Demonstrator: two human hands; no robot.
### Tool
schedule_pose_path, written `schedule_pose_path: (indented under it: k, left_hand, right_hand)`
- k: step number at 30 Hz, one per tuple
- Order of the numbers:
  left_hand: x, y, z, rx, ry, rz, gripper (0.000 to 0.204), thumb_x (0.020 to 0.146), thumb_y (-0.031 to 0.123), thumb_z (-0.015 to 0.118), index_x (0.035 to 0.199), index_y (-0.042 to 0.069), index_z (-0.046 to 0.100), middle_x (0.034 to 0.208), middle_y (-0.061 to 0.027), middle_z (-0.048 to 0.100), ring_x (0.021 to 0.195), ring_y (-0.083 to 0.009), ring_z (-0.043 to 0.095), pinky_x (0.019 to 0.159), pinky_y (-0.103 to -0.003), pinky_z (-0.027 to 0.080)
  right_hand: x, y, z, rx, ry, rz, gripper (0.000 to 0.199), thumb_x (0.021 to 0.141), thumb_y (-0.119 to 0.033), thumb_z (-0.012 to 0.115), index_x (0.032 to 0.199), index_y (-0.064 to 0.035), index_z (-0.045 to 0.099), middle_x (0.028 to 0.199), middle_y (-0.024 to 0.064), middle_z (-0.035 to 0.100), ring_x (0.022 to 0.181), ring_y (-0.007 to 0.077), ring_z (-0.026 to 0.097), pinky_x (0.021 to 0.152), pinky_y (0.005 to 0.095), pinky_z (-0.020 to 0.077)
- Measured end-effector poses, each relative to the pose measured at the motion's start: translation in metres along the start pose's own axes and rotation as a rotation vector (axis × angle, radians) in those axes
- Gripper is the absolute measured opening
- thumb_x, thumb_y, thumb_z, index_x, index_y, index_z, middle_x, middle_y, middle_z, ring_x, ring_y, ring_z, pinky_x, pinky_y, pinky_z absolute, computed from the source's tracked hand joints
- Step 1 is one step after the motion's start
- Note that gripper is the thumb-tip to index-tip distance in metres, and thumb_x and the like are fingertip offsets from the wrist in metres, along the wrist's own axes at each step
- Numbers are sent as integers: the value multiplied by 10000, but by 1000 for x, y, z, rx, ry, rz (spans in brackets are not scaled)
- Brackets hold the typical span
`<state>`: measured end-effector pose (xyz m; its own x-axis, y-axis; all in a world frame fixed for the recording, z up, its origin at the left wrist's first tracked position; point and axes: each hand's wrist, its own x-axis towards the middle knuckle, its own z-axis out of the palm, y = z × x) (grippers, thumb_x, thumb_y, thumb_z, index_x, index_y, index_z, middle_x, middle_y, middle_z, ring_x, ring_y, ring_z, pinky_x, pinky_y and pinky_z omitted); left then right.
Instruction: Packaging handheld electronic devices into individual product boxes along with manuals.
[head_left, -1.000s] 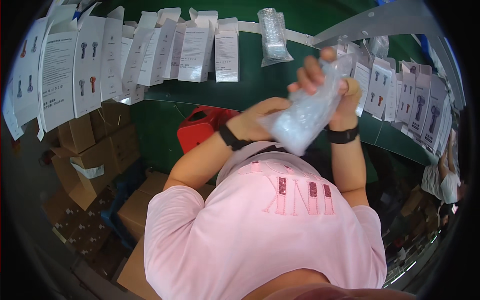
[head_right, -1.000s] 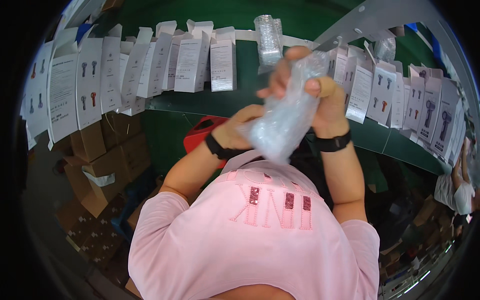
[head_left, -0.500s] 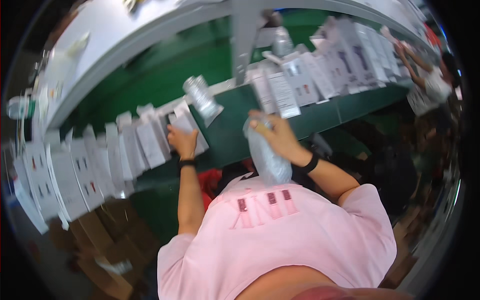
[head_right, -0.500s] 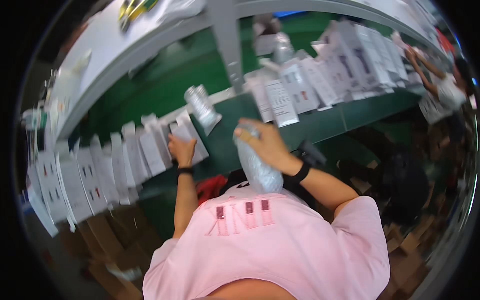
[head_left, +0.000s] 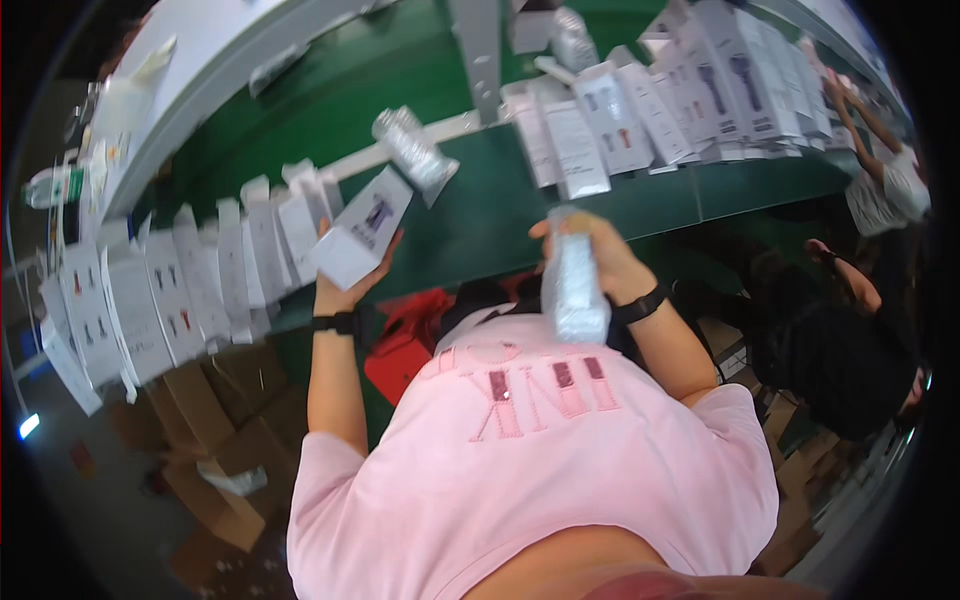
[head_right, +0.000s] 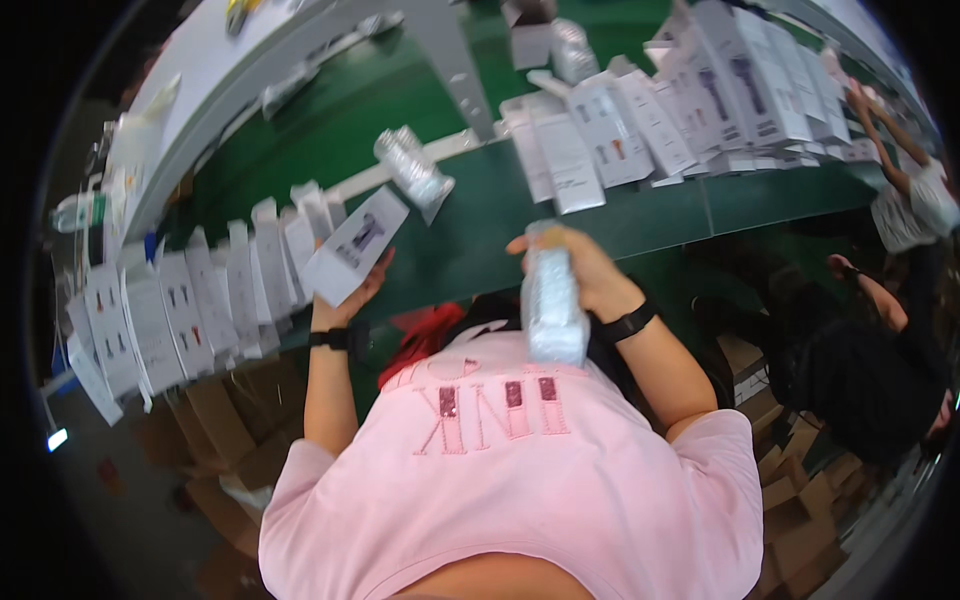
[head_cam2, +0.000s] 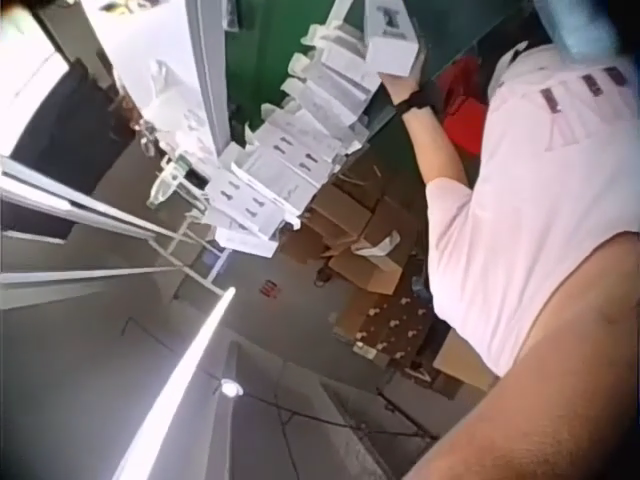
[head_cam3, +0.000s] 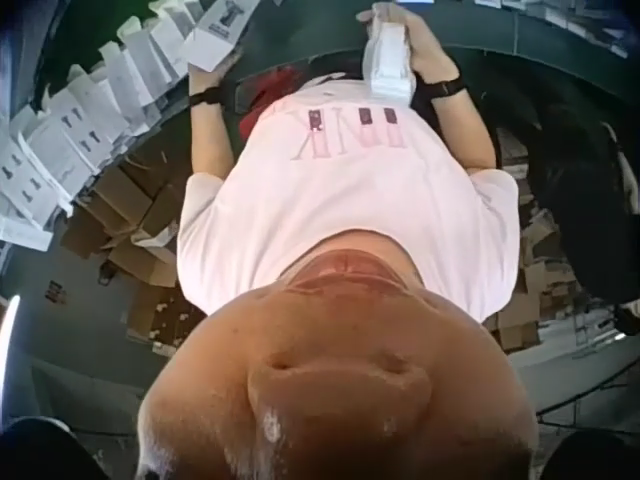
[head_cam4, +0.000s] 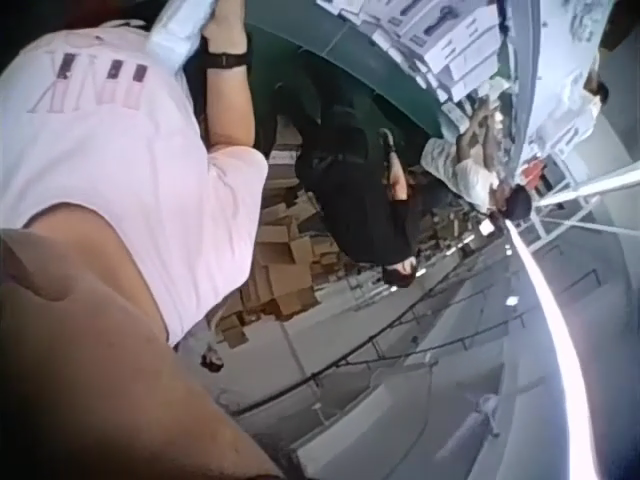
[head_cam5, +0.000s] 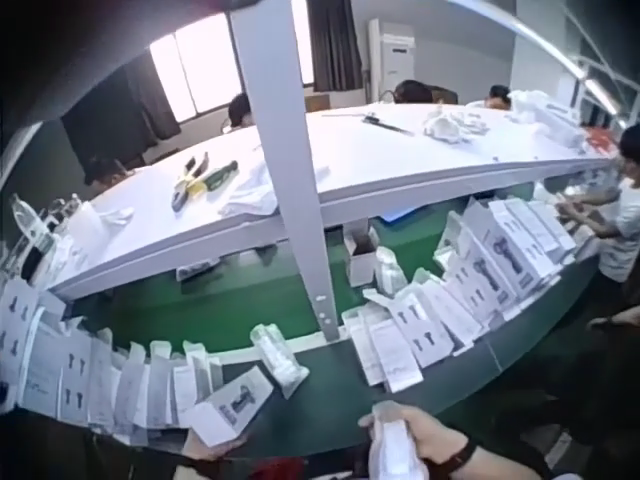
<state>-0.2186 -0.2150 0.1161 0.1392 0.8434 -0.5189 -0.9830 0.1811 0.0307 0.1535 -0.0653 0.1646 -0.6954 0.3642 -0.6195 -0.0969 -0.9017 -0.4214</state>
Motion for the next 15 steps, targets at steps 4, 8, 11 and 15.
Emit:
schedule_pose_path:
  k: [4, 8, 11, 15]
  left_hand:
    - [-5, -56, 20, 159, 189, 44, 715, 849, 501, 644, 1384, 82, 421, 1340, -127, 529, 1283, -349, 454, 1047, -502, 376]
    - [-4, -80, 5, 310, 147, -83, 676, 834, 373, 692, 1341, 24, 412, 1253, -153, 555, 1186, -350, 530, 981, -467, 440]
    - [-10, -100, 45, 991, 290, 285, 742, 753, 308, 780, 1317, -8, 416, 1222, -156, 560, 1058, -323, 593, 912, -427, 486]
    - [-22, -106, 87, 1639, 185, 608, 888, 617, 324, 856, 1309, -15, 415, 1204, -195, 555, 1057, -344, 594, 908, -408, 487]
  right_hand:
    - [9, -6, -20, 87, 69, -110, 230, 784, -240, 590, 853, -22, 611, 714, 92, 600, 806, 264, 662, 850, 456, 531]
    - [25, -28, 7, -74, 102, -185, 219, 798, -243, 567, 834, -30, 603, 732, 93, 595, 1016, 322, 628, 919, 440, 491]
    - [30, -53, 42, -18, -26, -217, 249, 822, -265, 554, 902, -30, 578, 827, 115, 602, 1071, 336, 592, 939, 478, 477]
    - [22, -95, 109, 44, -151, -742, 249, 839, -256, 606, 949, -35, 581, 950, 107, 622, 926, 286, 607, 919, 482, 488]
